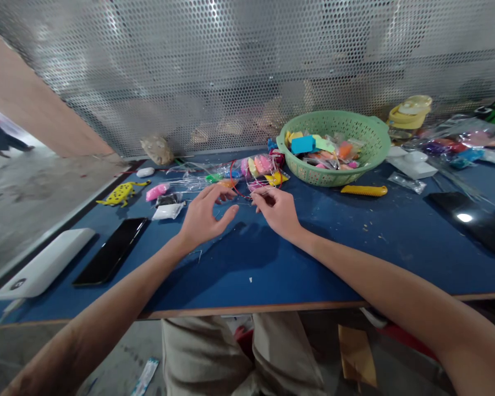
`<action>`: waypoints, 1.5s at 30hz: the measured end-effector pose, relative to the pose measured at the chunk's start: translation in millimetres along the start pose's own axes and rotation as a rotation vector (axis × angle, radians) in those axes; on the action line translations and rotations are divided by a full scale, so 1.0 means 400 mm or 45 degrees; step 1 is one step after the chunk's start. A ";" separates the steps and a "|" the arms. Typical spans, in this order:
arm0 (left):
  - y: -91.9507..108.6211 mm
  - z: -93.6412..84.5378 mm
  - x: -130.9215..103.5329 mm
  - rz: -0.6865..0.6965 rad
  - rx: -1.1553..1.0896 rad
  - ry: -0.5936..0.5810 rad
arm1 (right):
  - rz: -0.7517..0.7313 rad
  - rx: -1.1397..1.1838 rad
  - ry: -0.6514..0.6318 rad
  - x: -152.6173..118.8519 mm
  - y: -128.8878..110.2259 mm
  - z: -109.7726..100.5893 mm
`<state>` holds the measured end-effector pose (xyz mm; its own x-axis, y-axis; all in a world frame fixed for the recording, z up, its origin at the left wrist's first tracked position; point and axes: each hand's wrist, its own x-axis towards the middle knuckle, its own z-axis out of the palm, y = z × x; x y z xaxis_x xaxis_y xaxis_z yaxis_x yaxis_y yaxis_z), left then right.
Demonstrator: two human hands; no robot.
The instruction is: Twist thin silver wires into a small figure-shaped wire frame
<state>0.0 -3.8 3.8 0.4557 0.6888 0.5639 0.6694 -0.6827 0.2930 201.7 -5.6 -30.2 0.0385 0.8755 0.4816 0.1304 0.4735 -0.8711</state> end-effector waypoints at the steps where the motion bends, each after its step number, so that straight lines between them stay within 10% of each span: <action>1: -0.001 -0.001 0.001 0.023 0.062 -0.029 | -0.011 -0.018 -0.011 0.000 0.001 -0.001; 7: -0.006 0.026 0.005 0.046 0.099 -0.219 | -0.047 -0.079 -0.079 -0.005 0.013 0.006; 30: -0.033 0.044 0.007 -0.437 -1.562 -0.209 | 0.080 0.167 -0.122 0.014 -0.001 -0.004; 45: 0.003 0.027 0.002 0.250 0.508 -0.102 | 0.064 -0.047 -0.110 -0.006 0.001 0.002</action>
<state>7.5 -1.5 -3.6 0.6302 0.5831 0.5127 0.7324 -0.6656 -0.1434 200.7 -7.4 -32.0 -0.0391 0.9040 0.4258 0.1670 0.4260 -0.8892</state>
